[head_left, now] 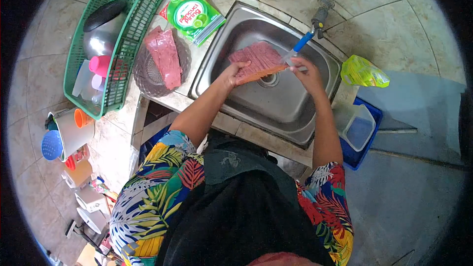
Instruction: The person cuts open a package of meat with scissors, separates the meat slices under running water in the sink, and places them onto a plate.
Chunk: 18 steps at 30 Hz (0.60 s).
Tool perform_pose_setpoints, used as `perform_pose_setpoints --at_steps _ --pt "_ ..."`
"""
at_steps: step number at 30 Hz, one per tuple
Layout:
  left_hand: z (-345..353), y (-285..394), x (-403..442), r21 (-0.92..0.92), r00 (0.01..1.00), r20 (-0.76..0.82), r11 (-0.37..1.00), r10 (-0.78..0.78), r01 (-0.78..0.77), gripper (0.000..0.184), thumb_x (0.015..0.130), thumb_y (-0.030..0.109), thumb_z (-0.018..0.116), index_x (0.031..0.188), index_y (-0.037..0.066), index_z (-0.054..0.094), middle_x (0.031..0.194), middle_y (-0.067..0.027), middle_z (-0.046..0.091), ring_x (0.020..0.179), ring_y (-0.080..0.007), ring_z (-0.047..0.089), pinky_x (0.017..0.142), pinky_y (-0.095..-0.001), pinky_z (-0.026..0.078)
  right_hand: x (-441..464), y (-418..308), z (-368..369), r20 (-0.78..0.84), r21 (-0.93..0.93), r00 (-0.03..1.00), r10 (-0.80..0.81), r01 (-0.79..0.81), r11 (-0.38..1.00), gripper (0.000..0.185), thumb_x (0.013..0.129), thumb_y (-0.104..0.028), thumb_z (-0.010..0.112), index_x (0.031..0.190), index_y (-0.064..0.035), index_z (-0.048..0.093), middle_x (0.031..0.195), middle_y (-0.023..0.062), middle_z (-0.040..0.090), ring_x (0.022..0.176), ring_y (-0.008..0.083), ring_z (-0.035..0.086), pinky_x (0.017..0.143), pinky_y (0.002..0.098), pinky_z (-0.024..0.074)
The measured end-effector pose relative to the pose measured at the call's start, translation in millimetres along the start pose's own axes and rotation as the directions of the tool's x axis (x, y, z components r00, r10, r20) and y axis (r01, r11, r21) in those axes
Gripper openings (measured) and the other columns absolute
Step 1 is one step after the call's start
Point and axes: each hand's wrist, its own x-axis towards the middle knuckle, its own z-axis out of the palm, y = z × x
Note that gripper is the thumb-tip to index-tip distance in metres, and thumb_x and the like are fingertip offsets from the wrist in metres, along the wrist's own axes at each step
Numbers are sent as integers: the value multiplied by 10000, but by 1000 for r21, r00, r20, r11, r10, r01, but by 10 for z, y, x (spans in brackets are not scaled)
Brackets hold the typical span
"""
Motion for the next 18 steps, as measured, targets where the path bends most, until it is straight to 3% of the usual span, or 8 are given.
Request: perform_pose_setpoints --at_steps 2,6,9,11,18 --pt "14 65 -40 36 1000 27 999 -1 0 333 823 54 545 1124 -57 458 1071 -214 566 957 -317 595 841 -443 501 73 -196 19 179 -45 978 -110 119 992 292 731 -173 687 1009 -107 623 931 35 617 830 155 574 756 294 443" --pt "93 146 -149 82 997 57 996 -42 37 341 817 49 554 1126 -57 459 1061 -211 570 962 -313 594 839 -443 500 221 -142 76 292 -139 931 -219 268 954 286 712 -177 696 986 -113 647 909 39 624 826 162 568 766 294 435" --pt "114 181 -194 164 997 68 986 -39 27 358 813 53 562 1137 -52 453 1060 -208 571 972 -313 589 843 -442 496 288 -174 100 362 -81 917 -169 212 974 248 700 -189 707 931 -105 672 862 35 633 812 151 565 767 285 430" --pt "90 195 -176 190 997 64 981 -36 23 366 811 52 565 1143 -48 449 1065 -210 567 972 -317 588 840 -445 497 322 -103 111 423 53 900 -102 88 995 245 692 -194 716 905 -78 678 822 33 639 806 133 564 764 288 434" --pt "151 175 -171 215 997 31 975 -68 59 367 808 44 566 1144 -37 442 1084 -217 552 942 -324 600 810 -439 517 334 -56 78 480 113 874 74 -146 983 218 730 -159 682 906 -30 671 840 55 649 776 126 574 708 272 460"
